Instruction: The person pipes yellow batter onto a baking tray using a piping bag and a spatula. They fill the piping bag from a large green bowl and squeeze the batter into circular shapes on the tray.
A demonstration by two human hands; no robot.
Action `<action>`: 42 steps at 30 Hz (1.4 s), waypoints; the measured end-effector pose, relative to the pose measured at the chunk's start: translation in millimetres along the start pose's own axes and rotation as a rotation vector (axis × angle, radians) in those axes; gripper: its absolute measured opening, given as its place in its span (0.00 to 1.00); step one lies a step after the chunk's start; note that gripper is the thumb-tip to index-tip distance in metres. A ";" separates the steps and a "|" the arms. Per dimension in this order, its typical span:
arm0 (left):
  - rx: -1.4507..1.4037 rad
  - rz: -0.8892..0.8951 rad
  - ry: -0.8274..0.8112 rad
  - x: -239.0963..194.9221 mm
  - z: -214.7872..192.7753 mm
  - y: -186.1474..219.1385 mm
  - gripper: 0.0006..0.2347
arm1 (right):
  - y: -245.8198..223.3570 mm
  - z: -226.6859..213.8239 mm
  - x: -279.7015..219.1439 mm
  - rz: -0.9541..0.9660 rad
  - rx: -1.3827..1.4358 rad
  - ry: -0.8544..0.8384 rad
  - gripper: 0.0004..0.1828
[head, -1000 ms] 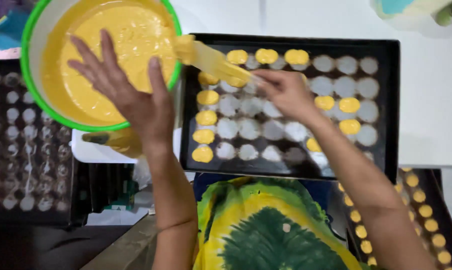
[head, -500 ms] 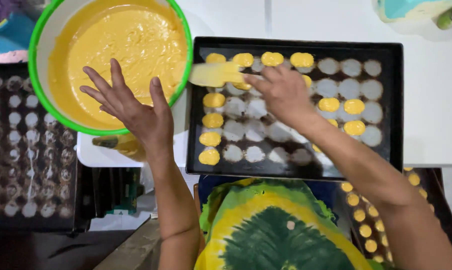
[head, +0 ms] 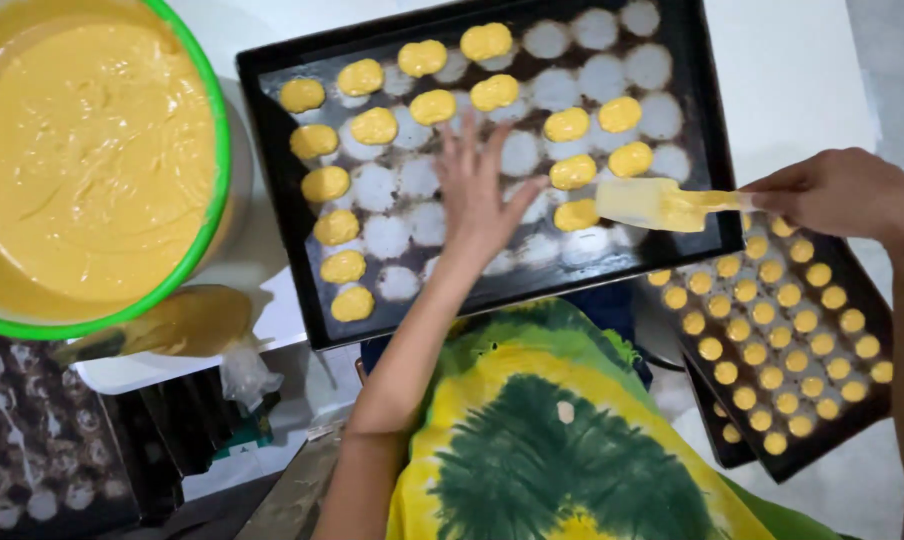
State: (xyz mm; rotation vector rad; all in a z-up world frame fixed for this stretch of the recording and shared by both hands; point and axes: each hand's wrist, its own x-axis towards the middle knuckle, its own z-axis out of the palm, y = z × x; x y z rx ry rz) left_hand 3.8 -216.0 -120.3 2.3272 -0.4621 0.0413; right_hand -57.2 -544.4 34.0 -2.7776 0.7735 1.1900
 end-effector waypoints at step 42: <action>0.263 -0.440 0.979 -61.2 -290.1 -71.2 0.31 | -391.4 13.7 -68.9 -1.082 0.319 0.469 0.21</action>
